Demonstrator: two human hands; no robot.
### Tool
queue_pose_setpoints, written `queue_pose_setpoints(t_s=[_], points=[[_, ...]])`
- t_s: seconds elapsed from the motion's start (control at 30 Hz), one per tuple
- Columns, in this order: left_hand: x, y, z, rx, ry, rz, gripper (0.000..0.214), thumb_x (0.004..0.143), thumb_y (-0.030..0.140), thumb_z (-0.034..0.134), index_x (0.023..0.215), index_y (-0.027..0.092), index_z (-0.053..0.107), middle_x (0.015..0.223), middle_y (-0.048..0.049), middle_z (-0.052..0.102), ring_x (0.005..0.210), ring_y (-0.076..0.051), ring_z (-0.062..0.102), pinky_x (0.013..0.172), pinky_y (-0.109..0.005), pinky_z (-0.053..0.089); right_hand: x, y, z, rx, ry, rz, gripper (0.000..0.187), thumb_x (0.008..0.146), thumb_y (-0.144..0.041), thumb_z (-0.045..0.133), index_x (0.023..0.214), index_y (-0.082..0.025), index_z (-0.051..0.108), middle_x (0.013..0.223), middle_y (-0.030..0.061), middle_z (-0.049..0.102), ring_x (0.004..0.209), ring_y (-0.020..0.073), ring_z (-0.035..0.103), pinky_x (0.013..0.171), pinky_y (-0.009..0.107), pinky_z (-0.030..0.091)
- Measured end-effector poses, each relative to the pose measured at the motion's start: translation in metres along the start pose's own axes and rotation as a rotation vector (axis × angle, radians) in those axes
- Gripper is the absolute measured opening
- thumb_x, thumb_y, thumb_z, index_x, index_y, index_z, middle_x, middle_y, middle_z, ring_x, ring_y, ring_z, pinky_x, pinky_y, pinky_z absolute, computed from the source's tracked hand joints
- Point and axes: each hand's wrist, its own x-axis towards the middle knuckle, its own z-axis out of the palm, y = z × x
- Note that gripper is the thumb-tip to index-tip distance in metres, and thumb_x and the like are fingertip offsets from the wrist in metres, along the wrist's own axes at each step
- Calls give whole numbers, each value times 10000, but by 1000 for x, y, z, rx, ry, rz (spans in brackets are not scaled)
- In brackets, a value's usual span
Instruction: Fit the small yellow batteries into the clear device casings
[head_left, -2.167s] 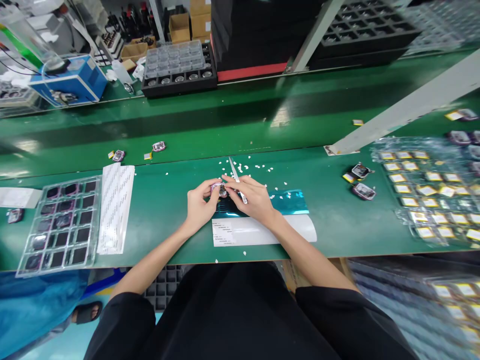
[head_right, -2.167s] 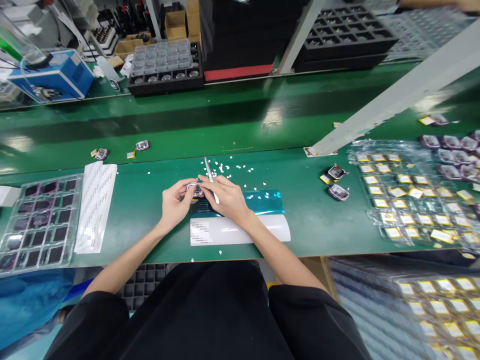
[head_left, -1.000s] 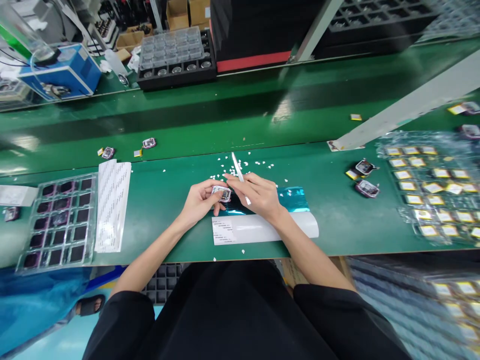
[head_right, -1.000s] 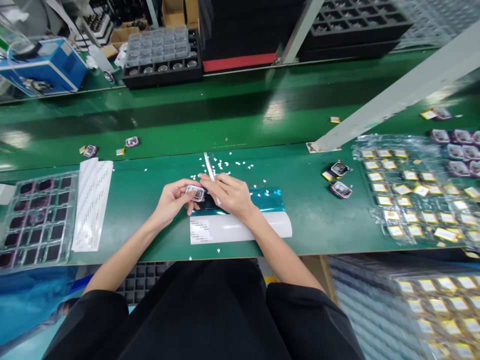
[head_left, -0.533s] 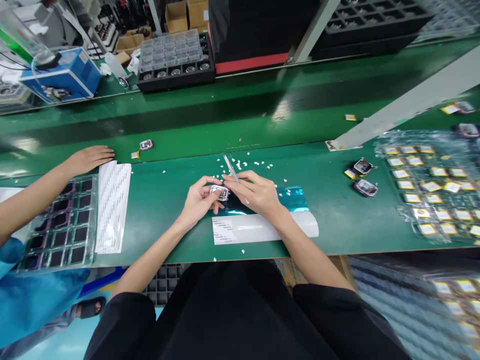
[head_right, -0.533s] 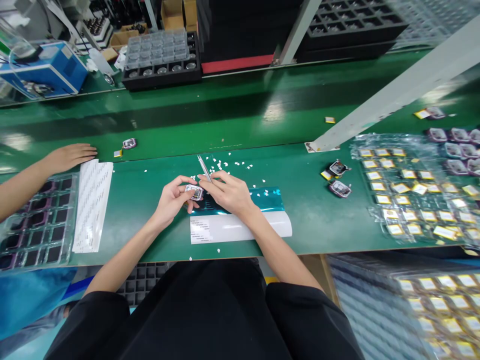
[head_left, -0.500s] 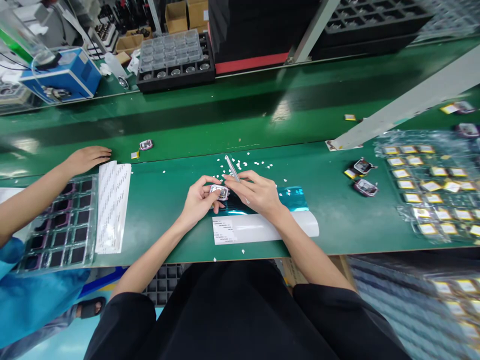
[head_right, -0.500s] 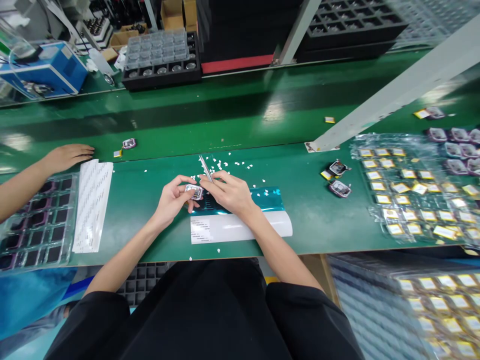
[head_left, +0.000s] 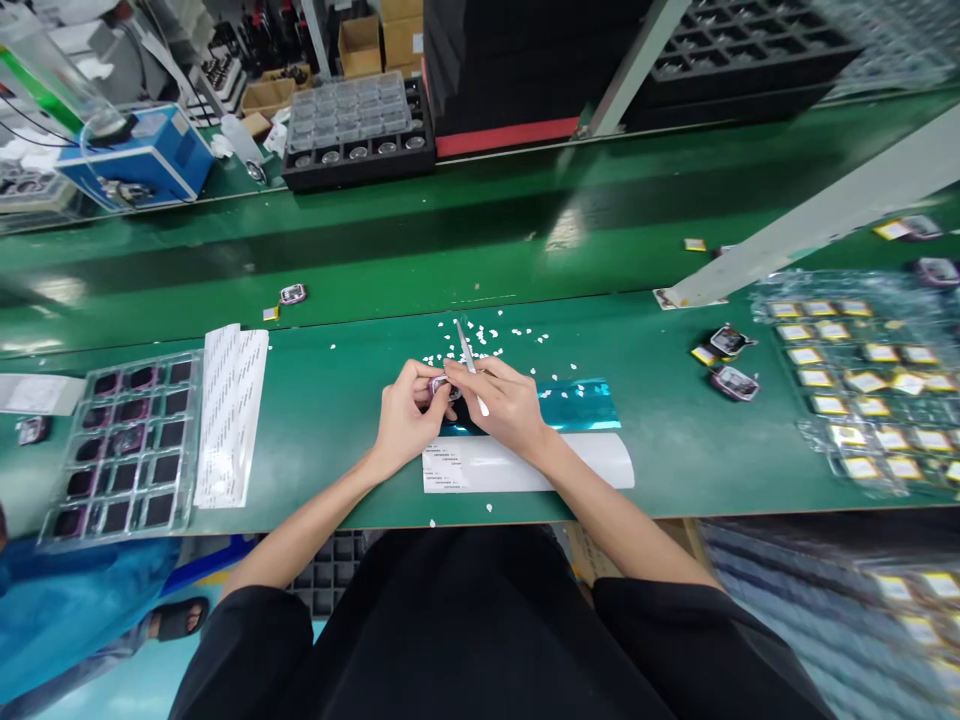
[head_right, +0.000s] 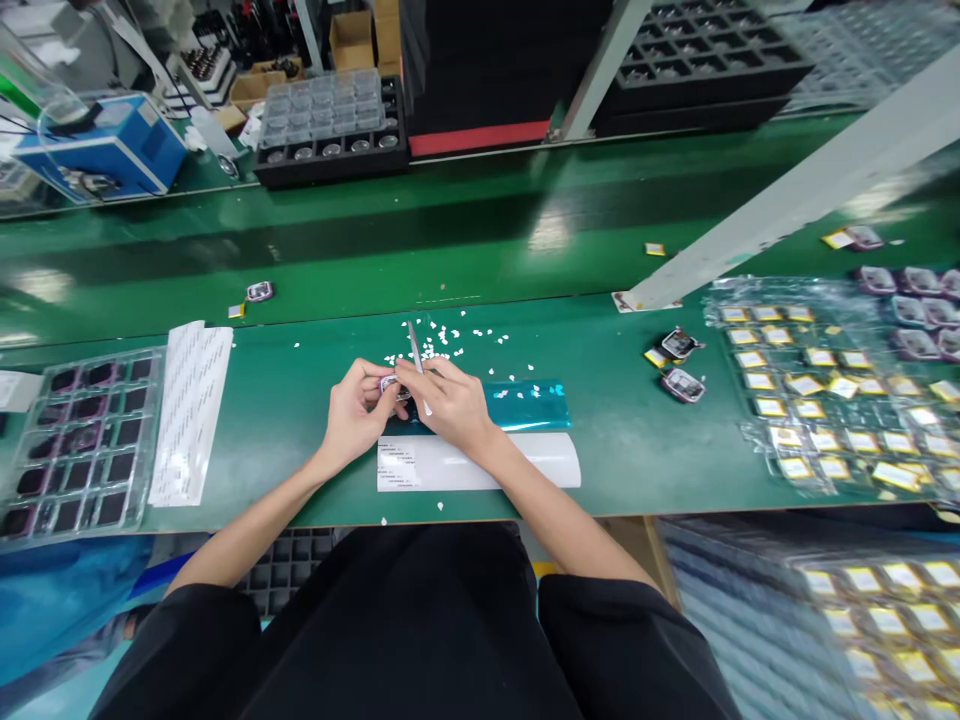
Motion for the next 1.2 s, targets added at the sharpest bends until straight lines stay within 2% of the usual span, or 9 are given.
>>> queue_pose_setpoints(t_s=[0.13, 0.3, 0.5, 0.63, 0.8, 1.07, 1.2], points=[[-4, 1, 4, -55, 55, 43, 158, 919, 284, 670, 931, 206, 533, 726, 13, 742, 549, -125, 732, 548, -210, 593, 3, -5, -1, -21, 53, -32, 452, 913, -5, 619, 1321, -199, 642, 1085, 52, 809, 848, 194, 711, 703, 295, 628], [-3, 2, 4, -94, 81, 21, 231, 904, 356, 708, 912, 206, 534, 663, 26, 725, 486, -124, 704, 493, -202, 567, 1, -2, -6, -5, 18, -38, 504, 936, -37, 600, 1399, -238, 591, 1161, 44, 790, 841, 181, 724, 719, 296, 634], [-1, 2, 1, -35, 131, 62, 258, 911, 383, 709, 876, 202, 528, 616, 40, 695, 425, -101, 654, 430, -172, 497, 1, 1, -7, 0, -7, -40, 407, 953, -63, 613, 1322, -231, 650, 1146, 44, 795, 850, 178, 736, 736, 300, 643], [-1, 3, -1, 104, 112, 110, 185, 943, 328, 667, 889, 204, 541, 627, 41, 691, 442, -97, 657, 437, -168, 493, 3, 2, -8, 6, 5, -49, 357, 953, -77, 638, 1274, -231, 663, 1152, 40, 793, 794, 168, 721, 719, 301, 637], [-1, 5, -3, 240, 69, 206, 91, 955, 240, 616, 896, 207, 555, 610, 56, 667, 451, -93, 658, 462, -165, 498, 2, 4, -10, -8, -83, -43, 292, 954, -65, 622, 1169, -251, 686, 1158, 16, 792, 815, 164, 714, 689, 293, 615], [0, 5, -9, 209, 4, 182, 166, 1017, 324, 550, 895, 213, 565, 539, 59, 604, 410, -97, 587, 426, -189, 446, 2, -2, -9, 15, -20, -45, 368, 929, 18, 589, 1206, -215, 659, 1147, 37, 795, 717, 145, 671, 613, 276, 575], [1, 6, -12, 198, -4, 174, 189, 1007, 344, 565, 877, 208, 576, 548, 57, 591, 404, -87, 553, 416, -186, 426, 1, -3, -9, 7, -29, -39, 356, 935, 10, 586, 1195, -219, 669, 1145, 30, 796, 716, 139, 674, 621, 271, 575]])
